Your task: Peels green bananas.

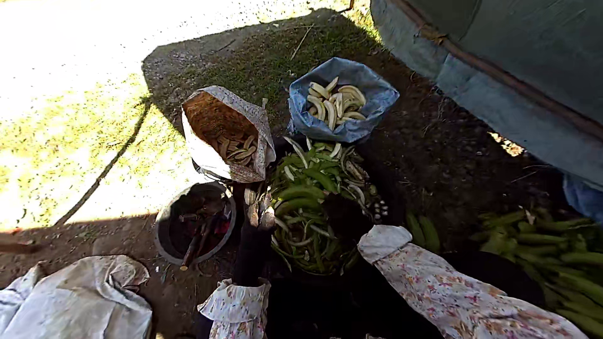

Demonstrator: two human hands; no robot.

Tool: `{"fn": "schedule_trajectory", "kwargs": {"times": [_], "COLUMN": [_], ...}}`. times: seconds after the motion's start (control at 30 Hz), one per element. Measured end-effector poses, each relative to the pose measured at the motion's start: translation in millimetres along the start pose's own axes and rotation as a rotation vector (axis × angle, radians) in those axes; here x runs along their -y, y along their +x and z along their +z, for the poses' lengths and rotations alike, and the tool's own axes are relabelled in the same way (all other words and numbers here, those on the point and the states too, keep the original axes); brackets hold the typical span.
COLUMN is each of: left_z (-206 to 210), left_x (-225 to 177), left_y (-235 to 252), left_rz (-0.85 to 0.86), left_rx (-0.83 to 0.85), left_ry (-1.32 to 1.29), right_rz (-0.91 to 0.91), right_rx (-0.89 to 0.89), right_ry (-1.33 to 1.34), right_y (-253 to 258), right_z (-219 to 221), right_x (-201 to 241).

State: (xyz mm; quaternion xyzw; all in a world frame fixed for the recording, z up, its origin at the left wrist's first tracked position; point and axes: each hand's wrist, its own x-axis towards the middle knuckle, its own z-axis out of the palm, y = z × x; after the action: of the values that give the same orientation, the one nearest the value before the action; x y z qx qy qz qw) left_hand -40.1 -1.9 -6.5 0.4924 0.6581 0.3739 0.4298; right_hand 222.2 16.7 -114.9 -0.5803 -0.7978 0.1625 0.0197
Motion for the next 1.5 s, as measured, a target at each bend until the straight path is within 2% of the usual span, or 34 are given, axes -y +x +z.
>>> {"fn": "schedule_trajectory", "kwargs": {"times": [0.1, 0.27, 0.43, 0.6, 0.7, 0.8, 0.87, 0.93, 1.03, 1.1, 1.2, 1.3, 1.5], "left_z": [-2.6, 5.0, 9.8, 14.6, 16.7, 23.7, 33.1, 48.2, 79.5, 98.6, 121.8, 133.3, 142.4], "left_x": [1.0, -3.1, -4.2, -6.9, -1.2, -1.8, -5.0, -5.6, 7.7, 26.9, 48.0, 52.3, 49.5], "left_y": [-1.0, 0.5, 7.3, 8.1, 5.8, -0.2, -6.7, -17.2, -38.9, -48.7, -57.0, -51.9, -40.6], "left_rz": [-0.051, 0.024, 0.058, 0.172, 0.202, 0.151, 0.137, 0.095, -0.093, -0.204, -0.296, -0.370, -0.371], "left_rx": [0.051, 0.087, 0.139, 0.103, 0.070, 0.089, 0.130, 0.176, 0.226, 0.247, 0.267, 0.258, 0.244], "left_ry": [0.002, -0.081, 0.039, 0.150, 0.115, 0.028, -0.083, -0.193, -0.294, -0.252, -0.129, -0.029, 0.070], "right_rz": [-0.028, -0.070, -0.153, -0.043, 0.077, 0.274, 0.464, 0.611, 0.727, 0.771, 0.826, 0.837, 0.847], "right_rx": [0.113, 0.222, 0.068, -0.032, -0.150, -0.299, -0.323, -0.345, -0.198, -0.124, -0.087, -0.061, -0.041], "right_ry": [-0.060, -0.091, 0.100, 0.208, 0.432, 0.782, 1.054, 1.216, 1.182, 1.160, 1.227, 1.317, 1.309], "right_y": [10.2, 25.2, 41.9, 65.1, 58.2, 42.1, 23.0, 15.4, 5.5, -1.0, -6.4, -5.5, -1.3], "right_z": [-2.8, -21.8, -68.9, -120.4, -137.6, -120.3, -113.1, -76.8, -7.9, 13.8, 7.0, 0.0, -1.4], "right_x": [-4.1, -14.0, -16.9, -8.2, -17.4, -24.8, -5.9, 5.3, 7.1, 9.8, 7.9, 5.2, 0.0]}}
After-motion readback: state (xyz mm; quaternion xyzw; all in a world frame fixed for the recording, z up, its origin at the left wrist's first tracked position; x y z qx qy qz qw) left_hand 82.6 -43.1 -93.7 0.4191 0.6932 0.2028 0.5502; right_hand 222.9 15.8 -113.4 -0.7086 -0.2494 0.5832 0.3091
